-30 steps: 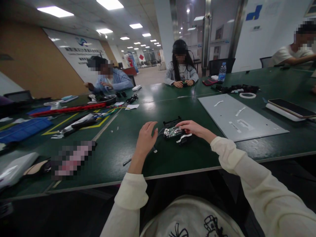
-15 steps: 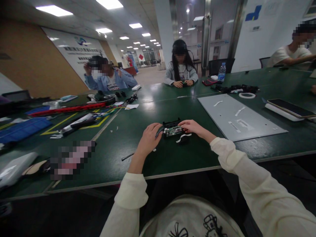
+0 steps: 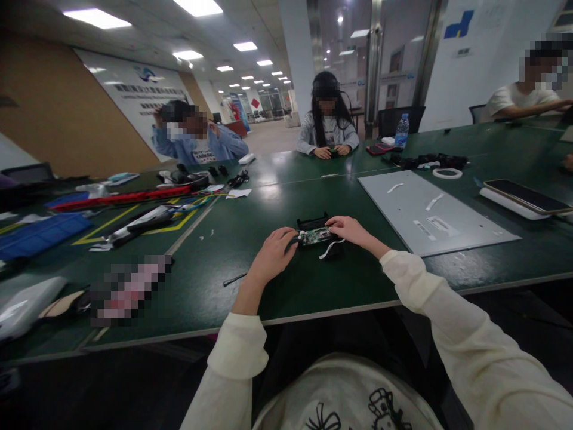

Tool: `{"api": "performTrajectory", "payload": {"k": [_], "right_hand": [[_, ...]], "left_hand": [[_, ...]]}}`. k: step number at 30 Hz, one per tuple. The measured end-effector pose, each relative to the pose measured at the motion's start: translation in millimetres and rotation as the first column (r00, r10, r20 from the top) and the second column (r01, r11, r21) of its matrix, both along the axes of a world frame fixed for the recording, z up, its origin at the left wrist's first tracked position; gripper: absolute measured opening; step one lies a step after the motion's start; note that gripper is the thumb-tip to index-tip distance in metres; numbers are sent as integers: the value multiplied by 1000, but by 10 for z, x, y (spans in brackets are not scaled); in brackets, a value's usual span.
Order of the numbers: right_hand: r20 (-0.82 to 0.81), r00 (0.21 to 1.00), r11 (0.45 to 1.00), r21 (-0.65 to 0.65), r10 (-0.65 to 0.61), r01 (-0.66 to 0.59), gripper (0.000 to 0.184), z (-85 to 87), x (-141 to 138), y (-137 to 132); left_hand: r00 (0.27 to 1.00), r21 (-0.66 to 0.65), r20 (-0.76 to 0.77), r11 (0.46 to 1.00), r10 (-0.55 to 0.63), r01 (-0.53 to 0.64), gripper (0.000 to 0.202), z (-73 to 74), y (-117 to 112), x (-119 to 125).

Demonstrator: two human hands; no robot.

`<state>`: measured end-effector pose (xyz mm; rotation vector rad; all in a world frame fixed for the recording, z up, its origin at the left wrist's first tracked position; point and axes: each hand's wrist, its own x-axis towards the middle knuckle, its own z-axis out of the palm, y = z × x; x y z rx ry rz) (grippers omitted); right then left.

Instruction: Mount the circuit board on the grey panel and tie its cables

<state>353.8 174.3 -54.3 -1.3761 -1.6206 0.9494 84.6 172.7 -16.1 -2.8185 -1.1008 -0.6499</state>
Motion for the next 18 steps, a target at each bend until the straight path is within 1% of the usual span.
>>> {"api": "performTrajectory", "payload": {"k": [3,5,7,9,11,14,18], "right_hand": [[115,993,993,112,-39,26,25,-1,54,6],[166,983,990,130,-82,60,19,18,116,-4],[233,967,991,107,-102,78,20,50,184,-30],[332,939,995,65,-93,76,31,81,243,-68],[408,911,998,17,-59,57,39,102,280,-111],[400,917,999,-41,-3,21,41,113,288,-164],[310,948,995,-81,74,-52,34,129,256,-196]], "left_hand": [[1000,-14,-17,1000,-10,10,29,10,-8,-3],[1000,-18,-17,1000,-17,16,28,8,-7,-5],[1000,-22,-9,999,-26,26,27,-2,2,-7],[1000,-21,-2,999,-31,31,26,-18,14,-9],[999,-13,-7,999,-33,33,26,-34,24,-12],[999,-17,-27,1000,-25,24,26,-43,28,-15],[999,-28,-33,999,-22,21,27,-29,15,-8]]}}
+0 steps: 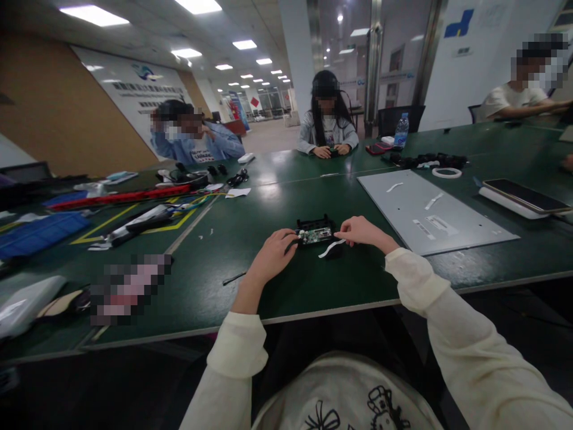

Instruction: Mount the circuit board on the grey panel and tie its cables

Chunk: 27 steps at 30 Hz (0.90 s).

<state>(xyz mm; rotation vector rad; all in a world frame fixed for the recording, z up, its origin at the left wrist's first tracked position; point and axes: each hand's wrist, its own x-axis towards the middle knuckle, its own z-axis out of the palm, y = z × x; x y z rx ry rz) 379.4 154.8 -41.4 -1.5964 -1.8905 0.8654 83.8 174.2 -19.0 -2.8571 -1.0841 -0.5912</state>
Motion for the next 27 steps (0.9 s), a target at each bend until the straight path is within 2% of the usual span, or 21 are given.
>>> {"api": "performTrajectory", "payload": {"k": [5,9,12,14,17,20,24,27], "right_hand": [[-138,989,997,-48,61,-68,24,46,6,-6],[-273,960,998,18,60,-57,25,89,4,-4],[-372,921,993,74,113,-92,27,130,-65,-17],[-413,898,987,110,149,-114,28,161,-121,-35],[-481,863,983,164,155,-85,29,205,-160,-62],[-529,842,980,198,110,-4,30,237,-133,-75],[-513,853,979,203,90,19,32,235,-101,-65],[-442,888,979,201,128,-41,34,216,-128,-63]], "left_hand": [[1000,2,10,1000,-8,8,26,19,-8,-8],[999,-10,53,1000,5,-5,25,22,-7,-10],[979,-66,201,998,30,-17,25,41,-20,95],[935,-165,355,986,28,33,25,72,-40,243],[856,-359,515,918,45,167,29,129,-78,518],[854,-492,519,828,31,269,28,149,-95,720],[843,-627,533,703,72,336,27,94,-72,770],[842,-656,526,688,122,311,30,72,-77,728]]}}
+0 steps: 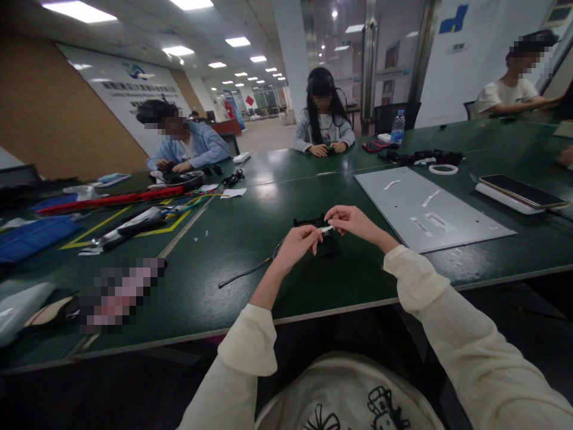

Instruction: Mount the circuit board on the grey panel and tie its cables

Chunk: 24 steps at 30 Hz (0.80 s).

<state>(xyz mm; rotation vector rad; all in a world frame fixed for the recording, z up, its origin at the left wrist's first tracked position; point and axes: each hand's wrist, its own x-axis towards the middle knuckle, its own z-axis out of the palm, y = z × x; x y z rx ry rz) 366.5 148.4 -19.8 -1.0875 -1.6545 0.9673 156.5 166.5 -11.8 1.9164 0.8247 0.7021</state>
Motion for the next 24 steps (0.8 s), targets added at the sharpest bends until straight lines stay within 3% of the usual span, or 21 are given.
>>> {"api": "performTrajectory", "payload": {"k": [6,10,16,24], "right_hand": [[269,947,985,-48,174,-167,45,8,-23,-48],[343,927,987,-9,152,-158,46,14,29,-46],[400,913,995,27,78,-97,43,6,30,-39],[331,940,997,-3,79,-83,40,-2,-15,-64]], "left_hand": [[995,-30,-8,995,-100,99,34,63,-92,1],[992,-98,-94,992,-85,76,35,38,-100,25],[988,-143,-152,989,16,-38,32,-38,-51,16],[988,-33,-133,996,76,-81,35,-92,-42,13]]}}
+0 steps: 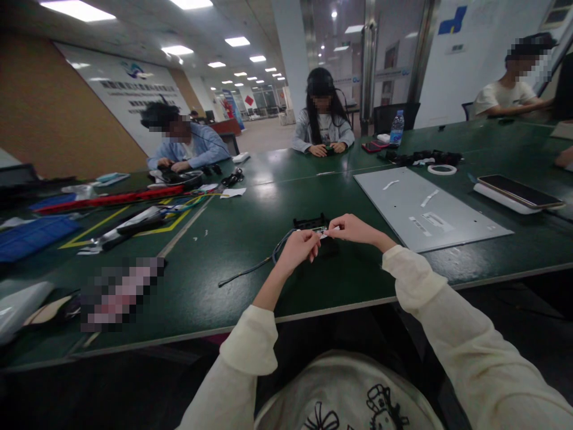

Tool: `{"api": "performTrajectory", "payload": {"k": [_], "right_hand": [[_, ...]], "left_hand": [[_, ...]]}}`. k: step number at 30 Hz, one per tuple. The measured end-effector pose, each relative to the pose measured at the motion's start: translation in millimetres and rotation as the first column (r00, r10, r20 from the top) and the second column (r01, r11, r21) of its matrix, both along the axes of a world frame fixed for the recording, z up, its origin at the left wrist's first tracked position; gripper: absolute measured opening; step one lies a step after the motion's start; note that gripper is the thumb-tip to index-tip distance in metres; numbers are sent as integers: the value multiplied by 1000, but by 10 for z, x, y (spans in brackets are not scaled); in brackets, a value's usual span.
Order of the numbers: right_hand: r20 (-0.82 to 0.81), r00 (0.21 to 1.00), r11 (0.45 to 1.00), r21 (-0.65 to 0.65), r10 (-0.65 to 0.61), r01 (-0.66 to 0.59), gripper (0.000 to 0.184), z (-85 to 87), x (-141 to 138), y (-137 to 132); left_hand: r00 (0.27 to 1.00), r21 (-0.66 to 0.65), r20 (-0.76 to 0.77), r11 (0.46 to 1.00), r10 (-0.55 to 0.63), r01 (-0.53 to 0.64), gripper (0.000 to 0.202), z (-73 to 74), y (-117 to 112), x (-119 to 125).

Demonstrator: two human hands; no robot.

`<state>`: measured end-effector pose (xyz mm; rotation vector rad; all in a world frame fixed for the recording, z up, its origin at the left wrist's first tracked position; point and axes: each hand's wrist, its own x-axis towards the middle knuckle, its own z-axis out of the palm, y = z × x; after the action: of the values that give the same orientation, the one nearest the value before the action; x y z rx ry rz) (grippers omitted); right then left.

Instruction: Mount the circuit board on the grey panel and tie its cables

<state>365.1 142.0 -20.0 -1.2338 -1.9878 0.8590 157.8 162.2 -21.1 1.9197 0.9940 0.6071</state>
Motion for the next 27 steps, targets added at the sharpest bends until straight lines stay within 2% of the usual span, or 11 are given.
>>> {"api": "performTrajectory", "payload": {"k": [3,5,8,10,13,16,19,22,27], "right_hand": [[-182,982,998,-31,-58,53,40,18,-28,22],[-384,914,992,-66,-127,110,40,62,-68,44],[-643,747,985,-128,-171,116,39,171,-189,71],[-708,690,986,-157,-149,52,38,238,-316,83],[-653,748,986,-167,-120,13,39,258,-535,107],[-461,867,982,-85,-189,169,43,184,-698,133],[-245,930,956,33,-275,291,46,115,-770,125],[-160,931,943,6,-328,334,44,118,-796,72],[-183,892,909,-26,-413,415,31,212,-639,-5]], "left_hand": [[997,110,-15,991,81,-79,36,32,31,-25],[982,224,-61,962,177,-160,36,99,74,-37],[919,465,-149,846,366,-261,29,251,185,0],[880,579,-201,777,429,-247,21,348,292,74],[886,641,-278,759,371,-117,14,409,483,206],[854,637,-339,764,394,-100,16,345,651,278],[827,620,-364,774,428,-128,17,228,742,254],[858,618,-348,781,378,-93,17,131,783,178],[927,608,-325,792,190,51,17,-12,876,77]]}}
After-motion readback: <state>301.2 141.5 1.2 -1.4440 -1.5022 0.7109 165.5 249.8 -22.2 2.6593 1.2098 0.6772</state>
